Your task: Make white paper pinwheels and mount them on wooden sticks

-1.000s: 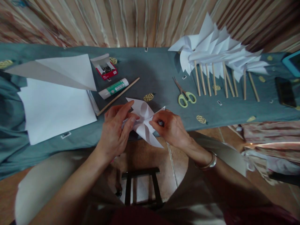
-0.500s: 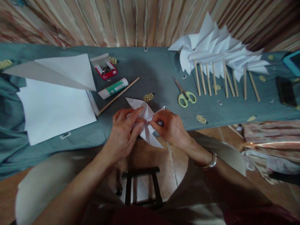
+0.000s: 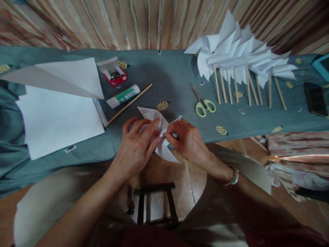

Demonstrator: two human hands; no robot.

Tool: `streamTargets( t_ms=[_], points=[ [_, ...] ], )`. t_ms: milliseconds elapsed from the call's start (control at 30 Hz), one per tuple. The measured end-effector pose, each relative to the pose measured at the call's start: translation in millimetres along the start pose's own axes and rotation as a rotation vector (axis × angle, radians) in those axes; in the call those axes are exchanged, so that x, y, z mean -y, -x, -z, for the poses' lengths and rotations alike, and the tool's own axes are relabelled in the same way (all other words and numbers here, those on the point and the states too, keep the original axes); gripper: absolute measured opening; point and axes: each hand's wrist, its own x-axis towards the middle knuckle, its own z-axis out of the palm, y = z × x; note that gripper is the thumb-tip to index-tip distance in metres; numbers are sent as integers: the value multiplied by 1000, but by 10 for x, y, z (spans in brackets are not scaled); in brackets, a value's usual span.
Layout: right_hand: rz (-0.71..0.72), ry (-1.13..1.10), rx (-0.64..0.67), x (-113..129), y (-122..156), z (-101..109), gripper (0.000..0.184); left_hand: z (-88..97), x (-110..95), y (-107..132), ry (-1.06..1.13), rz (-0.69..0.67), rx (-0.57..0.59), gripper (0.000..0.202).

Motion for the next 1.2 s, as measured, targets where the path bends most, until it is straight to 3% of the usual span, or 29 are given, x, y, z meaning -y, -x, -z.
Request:
streamTargets(
  t_ms=[167, 333, 567, 700, 900, 1033, 1200],
  points=[
    [37, 27, -5, -27, 21, -8, 18, -11, -4, 15, -41, -62, -21, 41],
    [71, 88, 7, -46, 30, 0, 18, 5, 20, 1, -31, 3, -5, 44],
    [227, 164, -119, -6, 71, 67, 21, 1, 55, -1, -58, 50, 9, 42],
    [400, 122, -5, 1, 67, 20, 24, -13, 48, -4, -53, 41, -37, 45],
    [417, 172, 35, -15, 55, -69, 29, -62, 48, -19, 22, 82, -51, 50],
    [402, 156, 42, -17, 65, -74, 26, -49, 110, -40, 180, 154, -112, 47],
    [417, 203, 47, -20, 65, -84, 25, 83, 205, -51, 285, 192, -299, 46]
  ],
)
